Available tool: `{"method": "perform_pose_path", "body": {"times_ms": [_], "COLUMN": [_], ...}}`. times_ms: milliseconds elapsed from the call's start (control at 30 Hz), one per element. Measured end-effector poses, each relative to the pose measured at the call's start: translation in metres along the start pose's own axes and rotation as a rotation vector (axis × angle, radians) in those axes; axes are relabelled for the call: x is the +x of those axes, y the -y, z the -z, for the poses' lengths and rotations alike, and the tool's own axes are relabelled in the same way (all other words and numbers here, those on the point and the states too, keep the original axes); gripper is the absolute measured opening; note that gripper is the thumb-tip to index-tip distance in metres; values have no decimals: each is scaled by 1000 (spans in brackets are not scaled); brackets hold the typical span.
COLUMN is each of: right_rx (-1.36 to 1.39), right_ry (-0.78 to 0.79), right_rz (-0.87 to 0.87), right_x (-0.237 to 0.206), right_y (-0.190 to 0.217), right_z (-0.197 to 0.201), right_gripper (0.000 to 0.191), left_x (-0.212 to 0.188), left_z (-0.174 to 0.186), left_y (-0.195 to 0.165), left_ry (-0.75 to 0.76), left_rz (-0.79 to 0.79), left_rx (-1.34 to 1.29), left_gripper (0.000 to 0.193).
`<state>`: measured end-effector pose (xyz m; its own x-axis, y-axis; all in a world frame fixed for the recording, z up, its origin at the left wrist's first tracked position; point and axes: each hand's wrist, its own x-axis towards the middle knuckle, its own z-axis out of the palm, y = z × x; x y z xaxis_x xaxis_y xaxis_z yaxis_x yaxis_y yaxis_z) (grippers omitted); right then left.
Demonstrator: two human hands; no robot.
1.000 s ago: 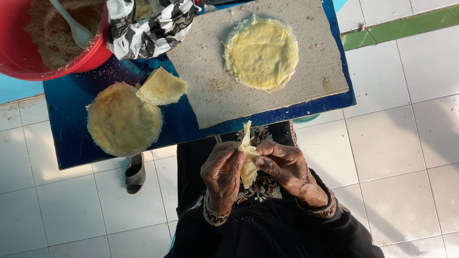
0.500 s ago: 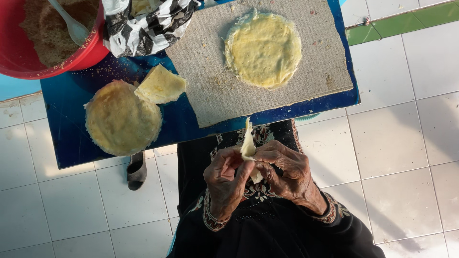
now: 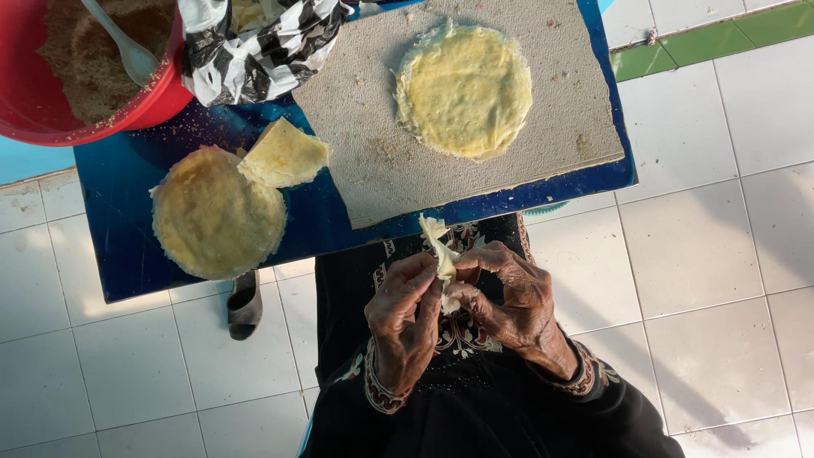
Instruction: The person sits at a blue table and stretches thin dough sheets by hand, pulling and thinning each piece between the fingers before placing it on a board. The stretched sheets are stacked into a growing pile on the board, with a red bowl of mixture, a knife, and a patterned cloth nearby.
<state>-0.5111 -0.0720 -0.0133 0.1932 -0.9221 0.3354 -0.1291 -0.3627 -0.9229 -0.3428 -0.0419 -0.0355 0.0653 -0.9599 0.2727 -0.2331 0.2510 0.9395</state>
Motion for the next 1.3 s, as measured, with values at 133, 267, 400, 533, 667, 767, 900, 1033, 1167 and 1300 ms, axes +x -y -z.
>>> {"method": "perform_pose_path", "body": {"times_ms": [133, 267, 400, 533, 667, 767, 900, 1033, 1167, 1300], "right_rx": [-76, -41, -57, -128, -108, -121, -23, 17, 4, 544], "right_ry": [-20, -37, 4, -44, -44, -48, -11, 10, 19, 2], "right_rz": [3, -41, 26, 69, 65, 69, 10, -41, -86, -285], "right_x": [0, -1, -3, -1, 0, 0, -1, -4, -13, -17], "right_y": [-3, -7, -7, -6, -4, -5, -9, -13, -19, -28], "right_z": [-1, -2, -2, -4, -4, -4, -1, 0, -1, -3], "right_gripper": [27, 21, 30, 22, 21, 19, 16, 16, 15, 20], "left_x": [-1, -1, 0, 1, 1, 2, 4, 3, -1, -3], "left_z": [0, -1, 0, -2, -2, -2, -4, -2, -2, -4], "left_y": [-3, -1, -3, -10, -13, -12, -10, -10, -1, 14], "left_ry": [5, -2, 20, 13, 16, 22, 17, 79, 56, 22], "left_rz": [-73, -97, -122, -149, -133, -140, -71, 37, 80, 231], "left_rx": [196, 220, 294, 350, 331, 333, 249, -11, -149, -346], "left_gripper": [22, 22, 24, 26, 27, 27, 25, 31, 31, 15]}}
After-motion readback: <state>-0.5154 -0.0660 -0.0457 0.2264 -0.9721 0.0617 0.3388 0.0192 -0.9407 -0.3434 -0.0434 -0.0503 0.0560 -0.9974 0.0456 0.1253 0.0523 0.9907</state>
